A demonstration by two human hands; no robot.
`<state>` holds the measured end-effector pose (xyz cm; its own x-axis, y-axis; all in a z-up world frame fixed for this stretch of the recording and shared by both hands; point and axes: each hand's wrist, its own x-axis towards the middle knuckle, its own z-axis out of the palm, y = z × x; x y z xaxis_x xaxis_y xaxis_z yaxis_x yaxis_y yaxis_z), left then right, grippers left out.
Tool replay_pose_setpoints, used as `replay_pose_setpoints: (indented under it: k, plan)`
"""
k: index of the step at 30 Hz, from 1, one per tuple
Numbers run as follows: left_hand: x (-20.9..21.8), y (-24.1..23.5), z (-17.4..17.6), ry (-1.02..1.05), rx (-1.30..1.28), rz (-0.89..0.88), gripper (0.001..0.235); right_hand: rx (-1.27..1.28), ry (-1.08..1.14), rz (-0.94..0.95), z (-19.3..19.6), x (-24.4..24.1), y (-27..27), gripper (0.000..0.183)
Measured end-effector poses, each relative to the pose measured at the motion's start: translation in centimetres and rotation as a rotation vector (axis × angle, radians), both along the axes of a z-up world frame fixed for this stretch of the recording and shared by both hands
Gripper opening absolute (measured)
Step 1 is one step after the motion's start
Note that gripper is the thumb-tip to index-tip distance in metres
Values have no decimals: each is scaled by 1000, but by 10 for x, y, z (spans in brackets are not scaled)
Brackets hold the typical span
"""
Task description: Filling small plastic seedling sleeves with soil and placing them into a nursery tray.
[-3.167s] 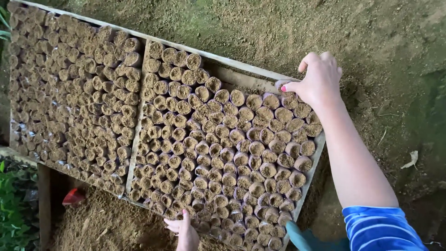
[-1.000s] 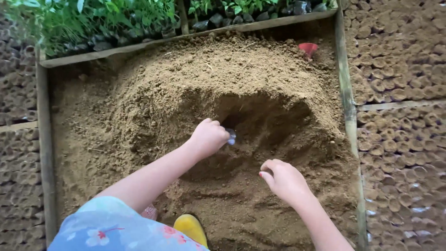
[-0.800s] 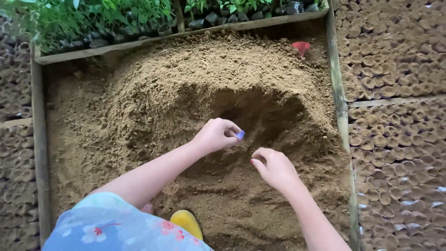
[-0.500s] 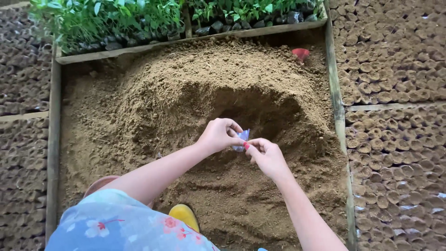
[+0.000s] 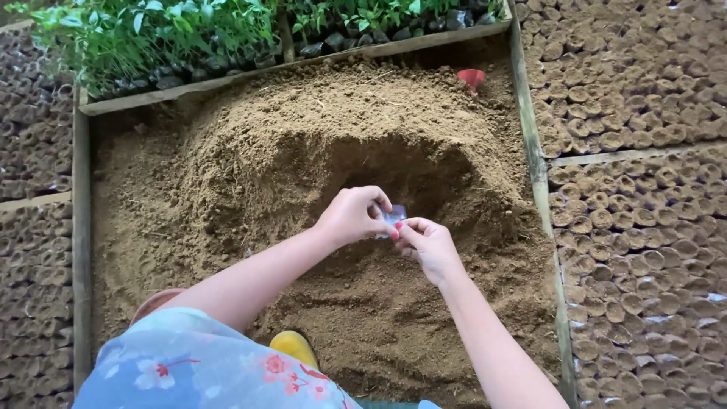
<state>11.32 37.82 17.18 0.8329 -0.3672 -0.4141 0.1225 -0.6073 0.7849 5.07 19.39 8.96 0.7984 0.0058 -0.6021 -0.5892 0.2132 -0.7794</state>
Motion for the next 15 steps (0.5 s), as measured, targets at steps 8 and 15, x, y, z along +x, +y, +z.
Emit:
replay_pose_setpoints:
  k: [8,15]
  plan:
    - [31,49,-29,-287,-175,307,26,-162,-90,69,-38,25,8,16]
    - [32,66,-31,-221,-83,426,15,-664,-337,127,-40,49,18,36]
